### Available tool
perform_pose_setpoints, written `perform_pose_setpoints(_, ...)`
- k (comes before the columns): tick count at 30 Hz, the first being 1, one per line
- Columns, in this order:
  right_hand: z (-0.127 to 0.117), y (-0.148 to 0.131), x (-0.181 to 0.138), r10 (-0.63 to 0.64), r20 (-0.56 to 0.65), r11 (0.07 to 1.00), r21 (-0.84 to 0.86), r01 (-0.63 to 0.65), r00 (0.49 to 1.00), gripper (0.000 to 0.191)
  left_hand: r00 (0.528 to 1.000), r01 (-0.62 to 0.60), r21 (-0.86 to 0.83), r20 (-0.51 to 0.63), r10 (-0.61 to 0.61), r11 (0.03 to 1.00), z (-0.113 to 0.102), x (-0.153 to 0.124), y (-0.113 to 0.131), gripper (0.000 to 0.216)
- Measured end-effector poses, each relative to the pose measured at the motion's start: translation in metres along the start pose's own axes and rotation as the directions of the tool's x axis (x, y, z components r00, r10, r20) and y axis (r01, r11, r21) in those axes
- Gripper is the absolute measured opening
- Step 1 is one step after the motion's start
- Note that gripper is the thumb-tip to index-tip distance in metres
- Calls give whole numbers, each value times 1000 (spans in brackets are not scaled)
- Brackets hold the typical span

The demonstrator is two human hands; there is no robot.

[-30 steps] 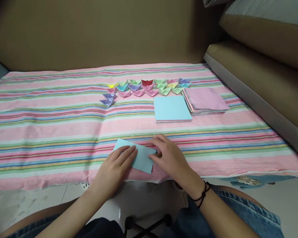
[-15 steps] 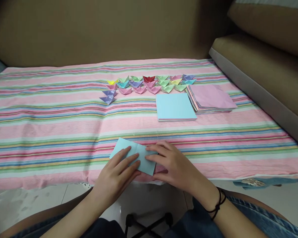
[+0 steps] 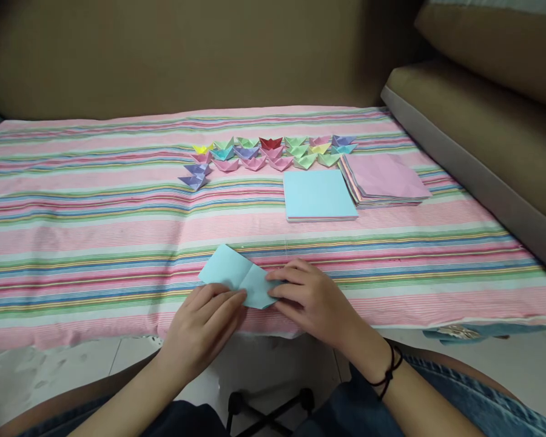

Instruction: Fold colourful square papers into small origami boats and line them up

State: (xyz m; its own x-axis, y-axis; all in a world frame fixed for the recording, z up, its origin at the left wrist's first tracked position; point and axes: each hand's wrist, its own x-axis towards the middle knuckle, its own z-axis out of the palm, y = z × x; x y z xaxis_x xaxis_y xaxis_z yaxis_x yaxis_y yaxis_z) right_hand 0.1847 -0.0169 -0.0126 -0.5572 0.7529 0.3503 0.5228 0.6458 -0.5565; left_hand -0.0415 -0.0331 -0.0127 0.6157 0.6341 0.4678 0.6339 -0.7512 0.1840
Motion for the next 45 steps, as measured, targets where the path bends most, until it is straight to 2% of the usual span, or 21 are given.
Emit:
perform_pose_setpoints(4, 5, 1, -1, 53, -99, 998, 33, -49, 994, 12, 989, 146, -78, -28, -149, 986, 2, -4, 0, 22)
perform_pose_setpoints(7, 9, 0, -2, 144, -151, 989, 54, -138, 978, 9, 971, 232, -124, -22, -237, 965, 3, -6, -2, 23)
perform_pose_setpoints(12, 14, -2, 1, 338, -196, 939, 136, -316, 920, 10, 932, 359, -213, 35, -360, 909, 3, -3, -3, 19)
perform_pose_setpoints(17, 17, -2, 6, 431, -215, 902, 112, -416, 877, 19, 891, 449, -218, 40, -452, 867, 6, 2, -3, 16)
perform_pose_setpoints(24, 21, 0, 10, 440, -216, 896, 30, -444, 872, 24, 919, 394, -56, 22, -393, 918, 8, 6, -1, 17)
perform_pose_setpoints(28, 21, -1, 14, 461, -208, 882, -3, -472, 863, 26, 978, 209, 110, -6, -210, 972, 11, 6, -2, 24)
perform_pose_setpoints(32, 21, -3, 16, 485, -205, 867, -14, -498, 850, 27, 996, 88, 197, 17, -93, 976, 14, 5, -2, 29)
perform_pose_setpoints(36, 22, -3, 18, 490, -208, 862, -24, -506, 846, 27, 995, 80, 218, 46, -92, 973, 14, 8, -1, 29)
perform_pose_setpoints(45, 24, -1, 18, 468, -228, 870, -52, -491, 854, 31, 975, 204, 152, 57, -214, 967, 15, 16, 0, 29)
